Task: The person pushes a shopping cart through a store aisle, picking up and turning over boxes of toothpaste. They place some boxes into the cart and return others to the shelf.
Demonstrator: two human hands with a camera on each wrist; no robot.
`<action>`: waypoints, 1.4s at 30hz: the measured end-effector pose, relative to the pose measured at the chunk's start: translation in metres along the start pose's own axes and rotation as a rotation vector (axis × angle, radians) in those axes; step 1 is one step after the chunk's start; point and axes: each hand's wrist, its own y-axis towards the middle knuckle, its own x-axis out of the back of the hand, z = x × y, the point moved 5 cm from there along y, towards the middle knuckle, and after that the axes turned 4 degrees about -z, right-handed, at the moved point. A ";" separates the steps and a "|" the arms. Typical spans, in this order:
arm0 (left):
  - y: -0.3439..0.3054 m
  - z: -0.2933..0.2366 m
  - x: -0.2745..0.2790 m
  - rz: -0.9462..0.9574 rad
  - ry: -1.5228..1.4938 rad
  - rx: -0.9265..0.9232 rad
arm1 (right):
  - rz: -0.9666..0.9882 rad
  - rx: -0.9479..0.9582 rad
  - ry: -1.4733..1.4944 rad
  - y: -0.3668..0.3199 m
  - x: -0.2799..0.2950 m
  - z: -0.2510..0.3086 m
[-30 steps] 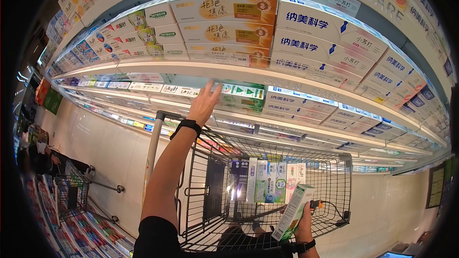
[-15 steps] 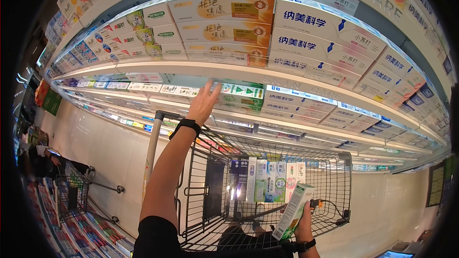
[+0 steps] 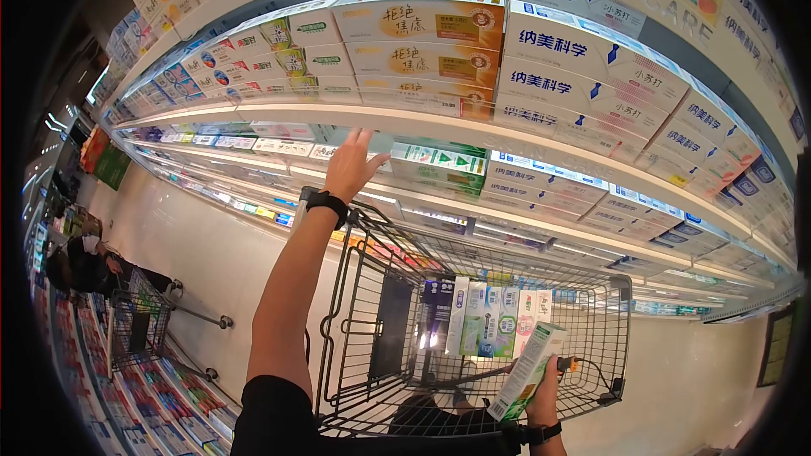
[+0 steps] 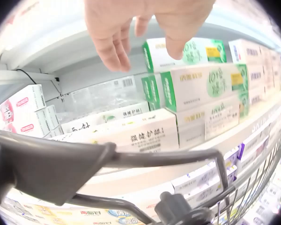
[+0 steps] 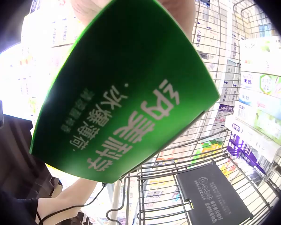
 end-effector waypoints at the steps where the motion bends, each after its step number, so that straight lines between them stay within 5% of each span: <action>1: 0.001 0.007 0.005 0.033 -0.019 0.055 | 0.001 -0.003 0.008 0.000 0.001 -0.001; 5: -0.007 0.016 0.017 -0.085 -0.080 -0.026 | 0.008 -0.003 0.022 0.000 0.003 -0.003; 10: -0.017 0.000 0.017 0.002 -0.128 0.024 | 0.063 0.020 0.002 0.004 0.009 -0.004; 18: -0.085 -0.154 0.030 0.219 -0.496 -0.173 | 0.286 0.152 0.170 0.010 -0.051 0.056; 22: -0.151 -0.217 0.034 0.515 -0.707 -0.200 | 0.275 0.221 0.331 0.004 -0.083 0.093; 25: -0.189 -0.238 0.027 0.691 -0.963 0.012 | 0.276 0.255 0.428 0.000 -0.091 0.109; 31: -0.225 -0.268 0.016 0.696 -1.275 0.282 | 0.310 0.302 0.499 -0.002 -0.089 0.123; 35: -0.234 -0.266 0.018 0.690 -1.380 0.414 | 0.457 0.275 0.437 0.004 -0.082 0.120; 38: -0.243 -0.260 0.021 0.565 -1.733 0.590 | 0.578 0.278 0.381 -0.001 -0.079 0.122; 41: -0.255 -0.256 0.018 0.710 -2.150 0.715 | 0.700 0.370 0.253 -0.018 -0.086 0.133; 42: -0.260 -0.257 0.018 0.603 -2.020 0.826 | 0.746 0.354 0.225 -0.016 -0.086 0.131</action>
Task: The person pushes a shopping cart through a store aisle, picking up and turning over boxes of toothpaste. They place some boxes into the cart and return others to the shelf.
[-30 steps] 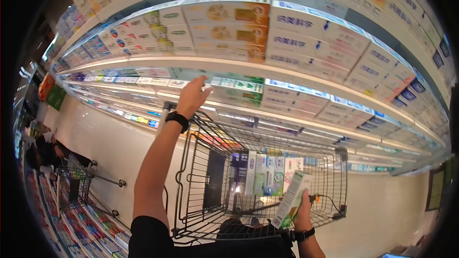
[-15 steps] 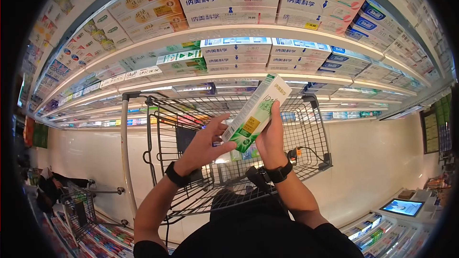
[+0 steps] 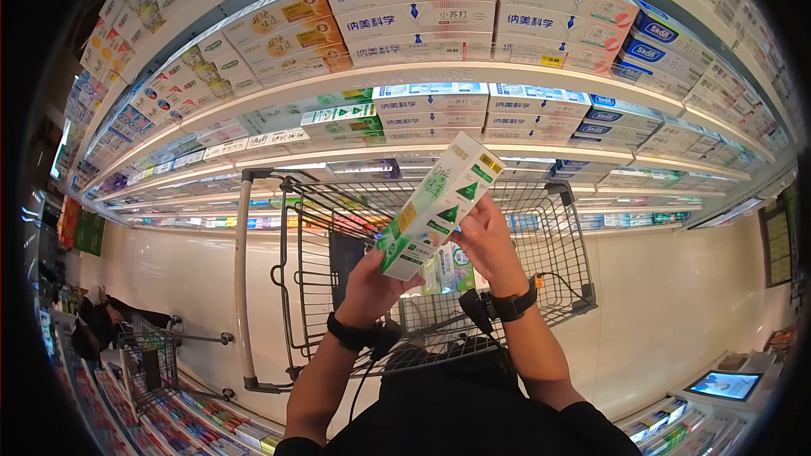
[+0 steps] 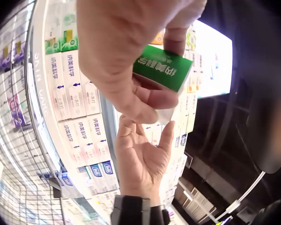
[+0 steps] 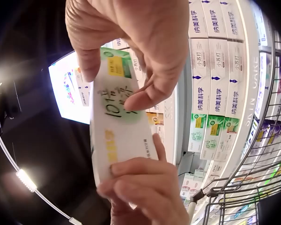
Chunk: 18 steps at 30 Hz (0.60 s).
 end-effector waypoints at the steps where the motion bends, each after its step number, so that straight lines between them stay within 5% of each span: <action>1: -0.003 0.005 -0.002 -0.020 -0.078 0.032 | 0.069 -0.047 -0.027 0.001 0.003 -0.004; 9: -0.017 0.034 0.000 0.182 -0.280 0.201 | 0.244 -0.156 -0.175 0.000 -0.022 0.004; 12: -0.019 0.033 0.005 0.178 -0.165 0.215 | 0.117 -0.030 -0.277 0.004 -0.010 -0.010; 15: -0.024 0.019 0.006 0.122 -0.086 0.190 | 0.060 -0.163 -0.339 0.007 -0.005 -0.018; 18: -0.025 -0.004 0.024 -0.201 0.129 0.016 | -0.058 -0.129 -0.294 0.008 -0.008 -0.024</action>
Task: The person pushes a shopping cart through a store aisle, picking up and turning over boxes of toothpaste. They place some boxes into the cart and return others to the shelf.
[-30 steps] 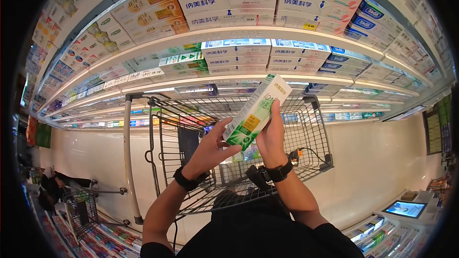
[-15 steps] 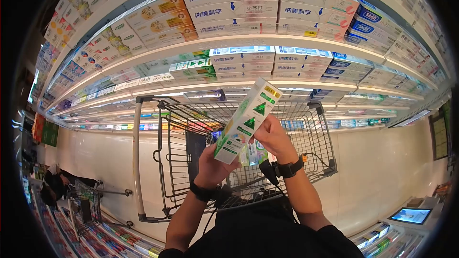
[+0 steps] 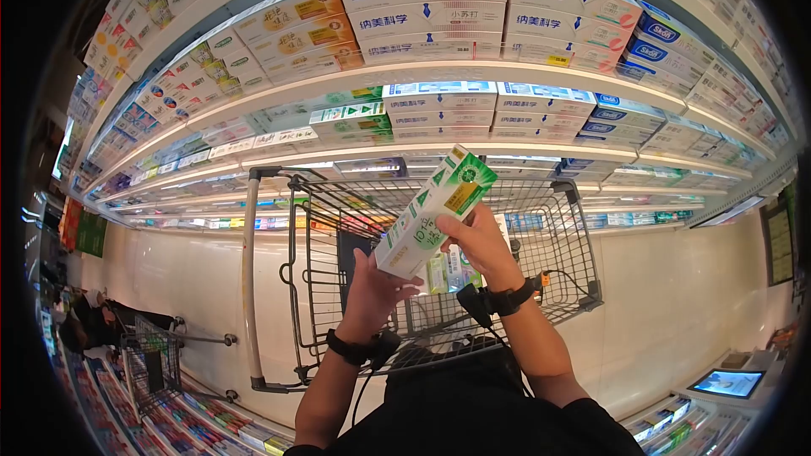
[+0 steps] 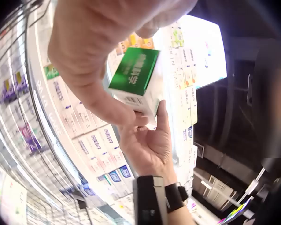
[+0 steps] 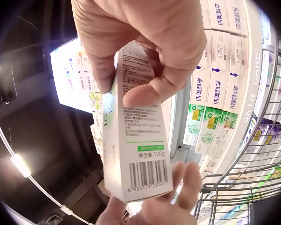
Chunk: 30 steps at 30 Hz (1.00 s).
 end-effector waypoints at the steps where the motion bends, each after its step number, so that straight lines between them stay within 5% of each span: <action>1: 0.001 -0.008 0.005 -0.006 0.110 -0.107 | -0.025 -0.004 0.020 0.001 0.000 -0.003; 3: 0.003 -0.025 0.010 -0.017 0.329 -0.319 | -0.099 -0.026 0.082 0.001 -0.002 -0.011; 8: 0.009 -0.057 0.004 -0.124 0.591 -0.471 | -0.098 -0.057 0.134 0.008 -0.005 -0.028; 14: 0.025 -0.106 0.006 -0.026 0.727 -0.363 | -0.125 0.002 0.215 0.022 -0.004 -0.011; 17: 0.039 -0.141 0.008 0.144 0.751 -0.555 | -0.160 0.069 0.238 0.037 0.004 -0.002; 25: 0.079 -0.268 0.046 -0.147 1.261 -0.758 | -0.106 -0.039 0.129 0.042 0.022 -0.037; 30: 0.118 -0.301 0.079 -0.184 1.320 -0.762 | -0.207 -0.189 0.111 0.000 0.050 -0.084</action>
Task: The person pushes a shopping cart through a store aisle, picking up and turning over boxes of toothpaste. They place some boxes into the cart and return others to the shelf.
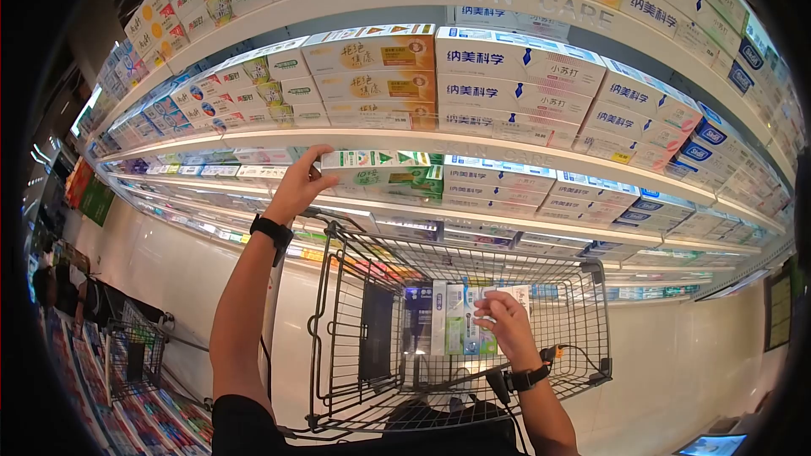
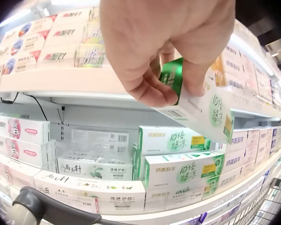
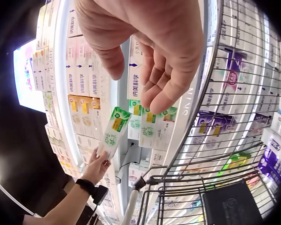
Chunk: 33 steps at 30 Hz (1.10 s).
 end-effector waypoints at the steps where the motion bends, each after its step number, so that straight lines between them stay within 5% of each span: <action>1: 0.003 0.008 -0.003 -0.009 0.006 -0.029 | -0.017 -0.024 0.006 -0.006 0.008 -0.007; 8: 0.023 0.053 -0.032 -0.014 -0.108 -0.105 | -0.126 -0.092 0.075 -0.031 0.029 -0.034; 19: 0.035 0.073 -0.048 0.088 -0.327 0.019 | -0.155 -0.171 0.047 -0.034 0.027 -0.064; 22: 0.042 0.080 -0.053 -0.029 -0.366 -0.038 | -0.160 -0.170 0.037 -0.035 0.026 -0.064; 25: 0.049 0.081 -0.051 0.038 -0.108 0.028 | -0.172 -0.169 0.024 -0.037 0.027 -0.063; 33: 0.053 0.082 -0.053 -0.006 -0.102 -0.047 | -0.195 -0.174 0.010 -0.038 0.029 -0.067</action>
